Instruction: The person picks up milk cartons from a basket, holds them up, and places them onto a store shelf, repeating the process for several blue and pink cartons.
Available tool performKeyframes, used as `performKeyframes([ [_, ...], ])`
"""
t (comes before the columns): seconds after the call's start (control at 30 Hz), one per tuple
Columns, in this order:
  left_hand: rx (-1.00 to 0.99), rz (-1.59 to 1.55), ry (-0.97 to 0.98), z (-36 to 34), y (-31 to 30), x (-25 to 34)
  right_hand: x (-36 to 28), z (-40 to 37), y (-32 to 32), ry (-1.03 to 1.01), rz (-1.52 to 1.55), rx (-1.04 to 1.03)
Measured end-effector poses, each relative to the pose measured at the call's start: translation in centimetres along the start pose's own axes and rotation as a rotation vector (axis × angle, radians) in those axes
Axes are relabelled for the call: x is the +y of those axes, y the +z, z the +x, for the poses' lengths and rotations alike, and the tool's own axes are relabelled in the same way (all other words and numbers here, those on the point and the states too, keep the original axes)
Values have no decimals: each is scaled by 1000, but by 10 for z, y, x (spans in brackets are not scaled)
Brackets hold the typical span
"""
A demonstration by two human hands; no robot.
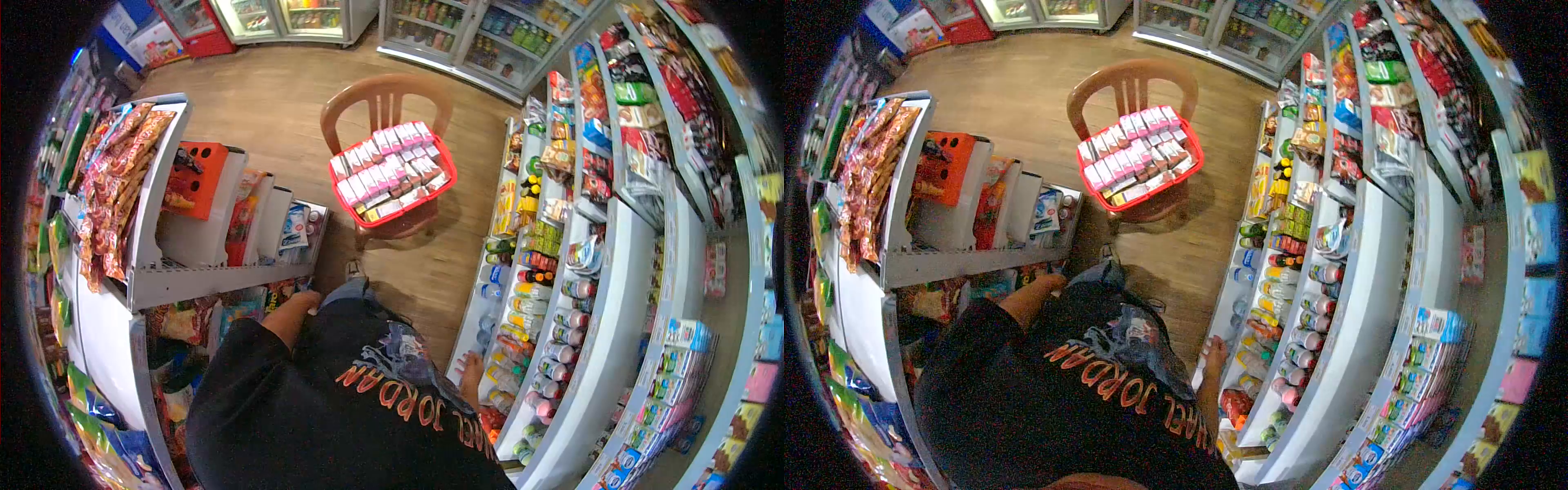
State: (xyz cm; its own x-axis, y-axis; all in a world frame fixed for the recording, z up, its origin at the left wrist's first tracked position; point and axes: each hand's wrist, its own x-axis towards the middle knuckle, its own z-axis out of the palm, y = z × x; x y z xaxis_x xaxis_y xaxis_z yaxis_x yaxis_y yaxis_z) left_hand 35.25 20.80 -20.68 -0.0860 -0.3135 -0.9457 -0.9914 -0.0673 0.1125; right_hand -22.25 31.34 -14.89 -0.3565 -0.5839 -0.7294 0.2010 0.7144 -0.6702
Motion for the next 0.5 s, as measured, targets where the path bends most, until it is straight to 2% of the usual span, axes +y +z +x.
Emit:
performKeyframes([
  [0.03, -4, -14, 4, -3, -12, -3, -18, 11, 0, 4, -27, -14],
  [0.1, 169, -38, 170, -7, -33, -11, -39, 26, 8, 12, -65, -23],
  [0.13, 164, -48, 176, -14, -44, -7, -44, 35, 15, 56, -127, -37],
  [0.2, 596, -649, 204, -26, -67, -3, -56, 42, 41, 101, -193, -43],
  [0.23, 587, -656, 208, -13, -69, -9, -67, 39, 62, 38, -287, -48],
  [0.3, 558, -1476, 190, 22, -70, -19, -80, 47, 101, -125, -390, -49],
  [0.33, 529, -1534, 107, -18, -94, -9, -79, 60, 115, -223, -399, -47],
  [0.4, 500, -1649, 45, -34, -110, -2, -89, 85, 147, -508, -634, -47],
  [0.43, 478, -1753, -13, -34, -116, -1, -104, 93, 167, -554, -658, -109],
  [0.5, 435, -1822, -6, -24, -123, 2, -151, 89, 208, -591, -690, -178],
])
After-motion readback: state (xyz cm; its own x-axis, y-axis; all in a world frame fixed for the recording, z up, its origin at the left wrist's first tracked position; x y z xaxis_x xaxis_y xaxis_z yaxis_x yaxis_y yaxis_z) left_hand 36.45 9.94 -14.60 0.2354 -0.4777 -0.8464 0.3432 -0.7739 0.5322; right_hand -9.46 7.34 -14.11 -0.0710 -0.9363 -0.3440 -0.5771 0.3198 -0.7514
